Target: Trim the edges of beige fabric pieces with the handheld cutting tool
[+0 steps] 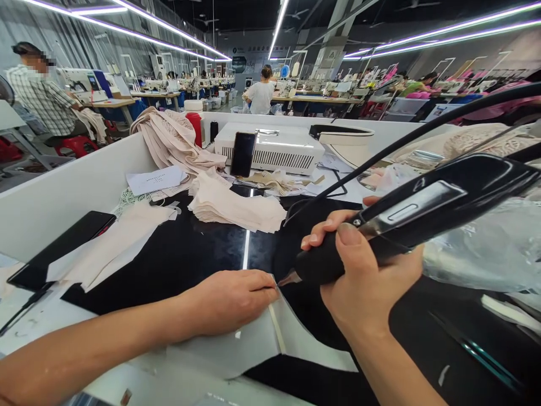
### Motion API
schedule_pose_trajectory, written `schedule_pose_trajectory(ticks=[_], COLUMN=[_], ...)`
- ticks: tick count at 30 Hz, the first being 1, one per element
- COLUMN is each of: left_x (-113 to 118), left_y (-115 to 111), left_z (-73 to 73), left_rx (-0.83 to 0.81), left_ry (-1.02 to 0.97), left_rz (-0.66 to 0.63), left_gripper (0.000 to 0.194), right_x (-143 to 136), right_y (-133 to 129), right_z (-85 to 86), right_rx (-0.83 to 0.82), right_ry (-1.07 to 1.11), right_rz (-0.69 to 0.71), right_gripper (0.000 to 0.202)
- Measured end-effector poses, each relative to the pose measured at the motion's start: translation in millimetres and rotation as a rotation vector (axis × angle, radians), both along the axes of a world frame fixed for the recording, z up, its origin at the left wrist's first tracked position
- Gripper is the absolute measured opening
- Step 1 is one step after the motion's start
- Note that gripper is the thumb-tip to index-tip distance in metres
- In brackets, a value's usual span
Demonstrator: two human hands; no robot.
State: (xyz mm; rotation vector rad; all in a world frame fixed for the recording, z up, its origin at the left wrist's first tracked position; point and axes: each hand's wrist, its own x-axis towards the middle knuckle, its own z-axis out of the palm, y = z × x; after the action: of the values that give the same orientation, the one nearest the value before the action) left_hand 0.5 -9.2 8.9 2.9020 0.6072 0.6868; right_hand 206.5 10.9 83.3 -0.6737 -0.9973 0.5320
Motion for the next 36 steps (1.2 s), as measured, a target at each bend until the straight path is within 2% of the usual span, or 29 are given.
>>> schedule_pose_trajectory(ticks=[8, 14, 19, 25, 32, 36], left_x=[-2, -5, -8, -7, -8, -9], left_y=[1, 1, 1, 1, 4, 9], left_z=[-0.8, 0.4, 2.1, 4.2, -0.9, -3.6], left_rx=[-0.025, -0.017, -0.012, -0.017, -0.027, 0.062], left_ry=[0.025, 0.028, 0.048, 0.062, 0.026, 0.02], left_rz=[0.009, 0.005, 0.018, 0.014, 0.003, -0.023], left_gripper=[0.028, 0.025, 0.027, 0.032, 0.031, 0.029], right_x=[1, 7, 7, 5, 5, 11], right_y=[-4, -10, -13, -17, -18, -21], right_z=[3.7, 3.4, 1.9, -1.7, -3.3, 1.1], right_rx=[-0.034, 0.004, -0.003, -0.009, -0.005, 0.031], right_ry=[-0.04, -0.004, 0.038, -0.008, -0.015, -0.011], right_rz=[-0.008, -0.03, -0.03, 0.008, 0.014, -0.008], right_gripper=[0.052, 0.056, 0.058, 0.054, 0.045, 0.048])
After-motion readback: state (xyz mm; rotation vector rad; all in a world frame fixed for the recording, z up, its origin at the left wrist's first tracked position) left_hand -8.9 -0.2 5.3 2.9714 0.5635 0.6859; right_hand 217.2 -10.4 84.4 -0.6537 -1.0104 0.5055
